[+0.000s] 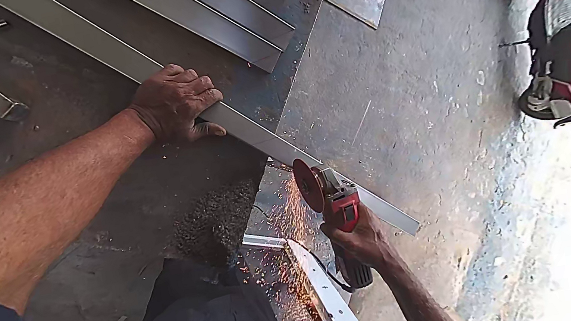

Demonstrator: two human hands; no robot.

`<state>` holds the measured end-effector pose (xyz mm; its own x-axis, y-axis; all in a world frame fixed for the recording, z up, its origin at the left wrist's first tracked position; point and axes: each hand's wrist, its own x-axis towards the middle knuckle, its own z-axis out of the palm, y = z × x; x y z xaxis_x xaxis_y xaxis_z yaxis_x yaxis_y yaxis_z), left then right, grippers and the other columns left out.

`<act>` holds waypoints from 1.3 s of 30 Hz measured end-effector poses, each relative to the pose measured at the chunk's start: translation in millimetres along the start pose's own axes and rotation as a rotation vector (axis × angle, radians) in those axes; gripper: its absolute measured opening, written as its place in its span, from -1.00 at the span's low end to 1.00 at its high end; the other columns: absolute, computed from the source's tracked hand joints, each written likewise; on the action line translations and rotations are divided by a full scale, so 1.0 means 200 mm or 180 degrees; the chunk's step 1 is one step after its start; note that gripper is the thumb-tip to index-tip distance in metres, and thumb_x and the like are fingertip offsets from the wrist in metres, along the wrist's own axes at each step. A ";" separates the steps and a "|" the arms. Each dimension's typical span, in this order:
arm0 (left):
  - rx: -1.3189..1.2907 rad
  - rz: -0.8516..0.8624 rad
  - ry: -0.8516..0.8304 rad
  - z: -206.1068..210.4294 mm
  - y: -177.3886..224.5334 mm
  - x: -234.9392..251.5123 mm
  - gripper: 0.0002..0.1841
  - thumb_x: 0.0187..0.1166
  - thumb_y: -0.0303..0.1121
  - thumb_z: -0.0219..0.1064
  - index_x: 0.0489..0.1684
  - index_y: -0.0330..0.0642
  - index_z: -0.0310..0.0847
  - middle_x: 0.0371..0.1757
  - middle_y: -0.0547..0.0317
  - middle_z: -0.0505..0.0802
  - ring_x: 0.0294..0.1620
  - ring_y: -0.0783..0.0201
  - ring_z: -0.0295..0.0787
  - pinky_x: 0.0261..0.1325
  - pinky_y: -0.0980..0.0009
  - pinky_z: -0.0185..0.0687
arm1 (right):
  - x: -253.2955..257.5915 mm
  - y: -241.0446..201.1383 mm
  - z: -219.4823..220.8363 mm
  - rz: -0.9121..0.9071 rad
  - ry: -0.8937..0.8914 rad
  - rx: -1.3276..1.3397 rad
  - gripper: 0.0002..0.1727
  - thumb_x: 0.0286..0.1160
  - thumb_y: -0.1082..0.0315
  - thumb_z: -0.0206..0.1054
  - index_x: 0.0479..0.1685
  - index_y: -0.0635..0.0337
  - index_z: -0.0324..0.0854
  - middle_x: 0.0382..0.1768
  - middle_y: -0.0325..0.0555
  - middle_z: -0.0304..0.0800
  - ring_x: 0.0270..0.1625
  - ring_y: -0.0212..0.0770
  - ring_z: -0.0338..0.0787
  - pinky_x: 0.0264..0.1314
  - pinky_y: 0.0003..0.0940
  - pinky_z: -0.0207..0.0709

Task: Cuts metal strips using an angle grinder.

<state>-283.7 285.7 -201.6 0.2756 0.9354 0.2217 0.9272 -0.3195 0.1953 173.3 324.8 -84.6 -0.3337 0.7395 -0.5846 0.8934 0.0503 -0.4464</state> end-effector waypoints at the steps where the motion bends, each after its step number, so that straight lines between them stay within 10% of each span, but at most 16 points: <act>1: 0.0000 -0.0001 -0.0010 0.00 0.00 0.00 -0.08 0.56 0.55 -0.20 0.23 -0.17 0.66 0.06 -0.11 0.83 0.10 -0.15 0.77 0.26 -0.07 0.53 | 0.00 0.00 0.00 0.0004 -0.0003 0.0013 -0.13 -0.09 -0.19 0.62 0.29 0.15 0.56 -0.13 -0.30 0.85 -0.10 -0.47 0.83 0.03 -0.32 0.76; 39: 0.0048 0.0000 0.0049 0.01 -0.01 0.01 -0.04 0.56 0.56 -0.26 0.25 -0.17 0.66 0.08 -0.10 0.83 0.08 -0.14 0.77 0.20 -0.06 0.53 | 0.02 -0.03 0.02 0.0080 0.0021 -0.0072 -0.15 -0.09 -0.14 0.62 0.28 0.17 0.57 -0.13 -0.25 0.85 -0.09 -0.42 0.83 0.05 -0.28 0.75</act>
<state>-284.2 287.5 -202.7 0.2718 0.9328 0.2364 0.9309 -0.3172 0.1810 164.8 325.2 -86.1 -0.3091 0.7451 -0.5910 0.9082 0.0467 -0.4160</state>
